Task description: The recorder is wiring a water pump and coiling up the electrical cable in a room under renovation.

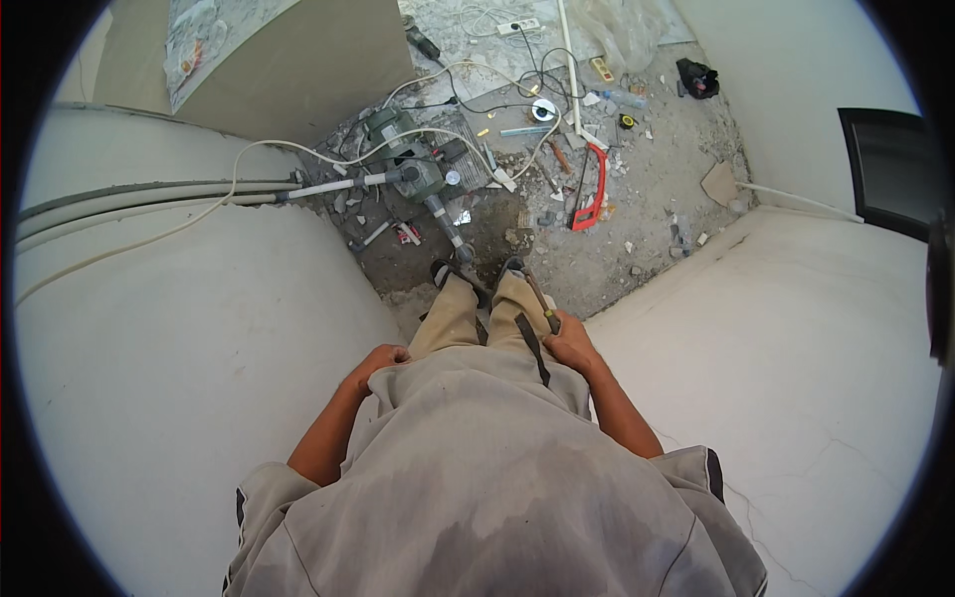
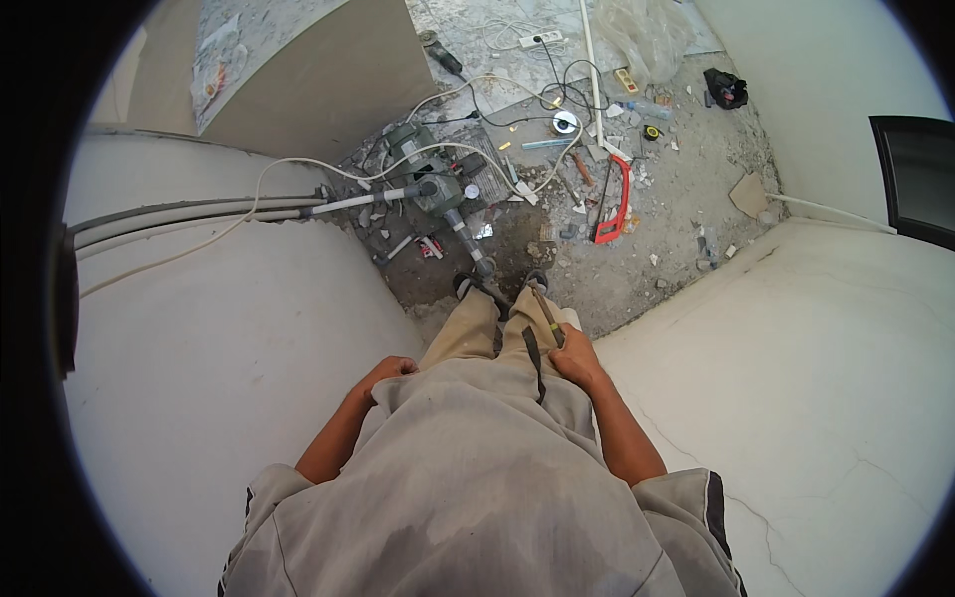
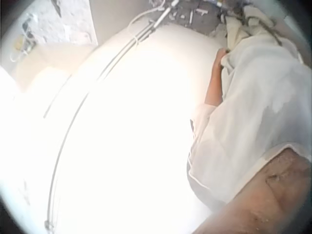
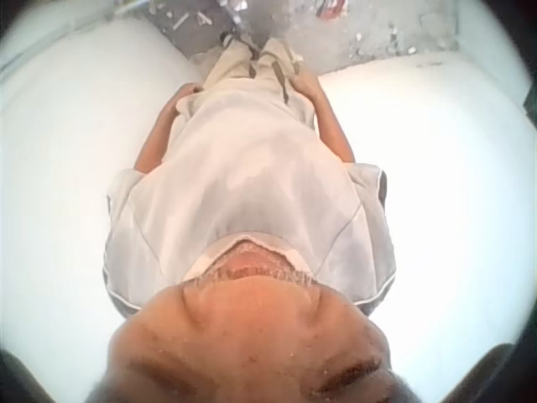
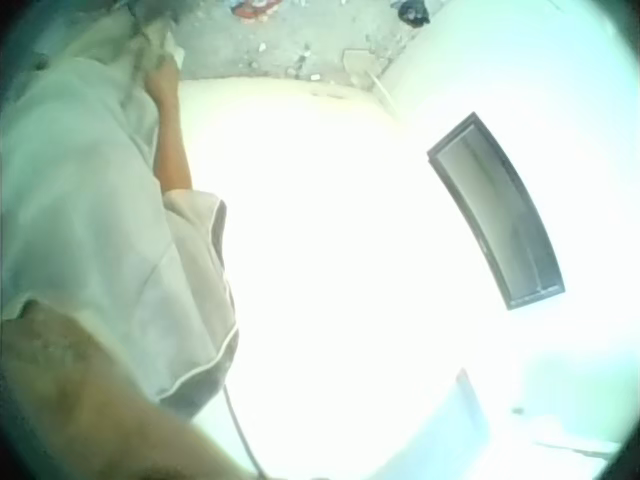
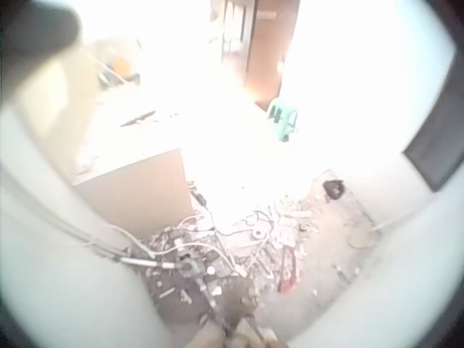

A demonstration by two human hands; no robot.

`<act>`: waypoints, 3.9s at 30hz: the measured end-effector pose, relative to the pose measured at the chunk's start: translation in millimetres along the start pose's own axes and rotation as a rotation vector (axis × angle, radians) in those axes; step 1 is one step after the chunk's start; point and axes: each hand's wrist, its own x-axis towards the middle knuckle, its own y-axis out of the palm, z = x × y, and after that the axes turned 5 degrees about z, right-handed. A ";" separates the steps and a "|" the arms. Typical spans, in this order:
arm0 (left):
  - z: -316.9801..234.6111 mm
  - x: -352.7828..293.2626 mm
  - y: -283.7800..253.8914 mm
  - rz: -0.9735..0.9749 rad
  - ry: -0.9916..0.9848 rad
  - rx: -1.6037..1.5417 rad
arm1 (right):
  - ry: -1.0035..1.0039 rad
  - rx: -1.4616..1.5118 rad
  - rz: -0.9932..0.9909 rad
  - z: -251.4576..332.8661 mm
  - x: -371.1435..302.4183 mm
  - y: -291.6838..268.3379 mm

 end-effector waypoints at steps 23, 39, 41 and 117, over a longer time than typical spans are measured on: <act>10.9 -0.2 39.7 -0.095 0.079 -0.055 | -0.118 -0.049 0.093 -7.6 23.5 -10.9; -40.1 26.1 111.8 -0.253 0.068 -0.219 | -0.122 -0.110 0.189 -58.1 68.1 -112.7; -53.8 43.7 132.1 -0.274 0.092 -0.246 | -0.178 -0.181 0.215 -85.0 84.6 -134.2; -54.8 88.9 180.9 -0.298 0.154 0.129 | -0.290 -0.150 0.326 -96.6 94.8 -198.3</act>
